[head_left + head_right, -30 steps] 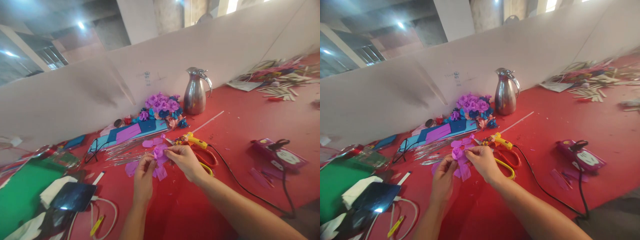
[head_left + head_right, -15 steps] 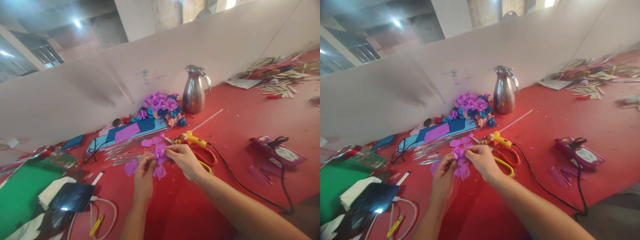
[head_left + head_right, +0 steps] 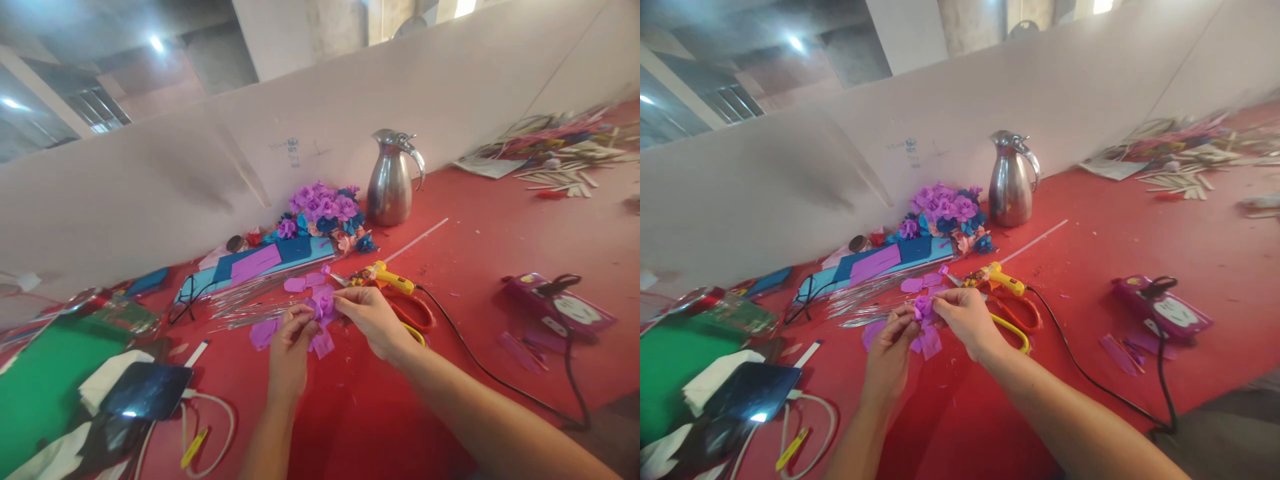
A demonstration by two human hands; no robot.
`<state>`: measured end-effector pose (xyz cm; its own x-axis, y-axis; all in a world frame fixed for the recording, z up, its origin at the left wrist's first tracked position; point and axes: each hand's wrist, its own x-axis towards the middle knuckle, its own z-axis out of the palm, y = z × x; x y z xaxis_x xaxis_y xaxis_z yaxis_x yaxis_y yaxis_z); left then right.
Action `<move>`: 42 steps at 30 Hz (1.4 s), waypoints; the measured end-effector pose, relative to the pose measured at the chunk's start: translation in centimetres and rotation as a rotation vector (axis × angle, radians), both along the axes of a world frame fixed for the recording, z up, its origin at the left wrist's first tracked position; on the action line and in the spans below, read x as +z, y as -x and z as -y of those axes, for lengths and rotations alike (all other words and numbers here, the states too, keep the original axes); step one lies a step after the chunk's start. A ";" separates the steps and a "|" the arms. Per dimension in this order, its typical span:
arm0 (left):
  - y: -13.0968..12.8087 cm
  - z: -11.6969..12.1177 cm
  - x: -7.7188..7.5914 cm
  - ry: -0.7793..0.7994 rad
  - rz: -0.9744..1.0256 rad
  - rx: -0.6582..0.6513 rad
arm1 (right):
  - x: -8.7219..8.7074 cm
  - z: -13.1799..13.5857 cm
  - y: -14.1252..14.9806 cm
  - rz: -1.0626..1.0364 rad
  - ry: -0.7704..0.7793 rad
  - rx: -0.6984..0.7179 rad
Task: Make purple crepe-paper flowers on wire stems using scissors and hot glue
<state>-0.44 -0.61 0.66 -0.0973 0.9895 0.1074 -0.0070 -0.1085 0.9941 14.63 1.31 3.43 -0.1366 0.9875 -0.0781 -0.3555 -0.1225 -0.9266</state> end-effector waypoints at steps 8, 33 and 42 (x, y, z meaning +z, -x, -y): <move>-0.1 -0.1 0.2 0.026 0.113 0.018 | 0.6 0.4 0.0 -0.104 0.044 0.033; -0.5 0.3 1.0 0.004 0.283 0.007 | -0.6 0.8 1.2 0.005 -0.064 0.080; -0.6 0.5 0.5 0.010 0.238 0.022 | -1.0 0.9 1.5 0.001 -0.117 0.044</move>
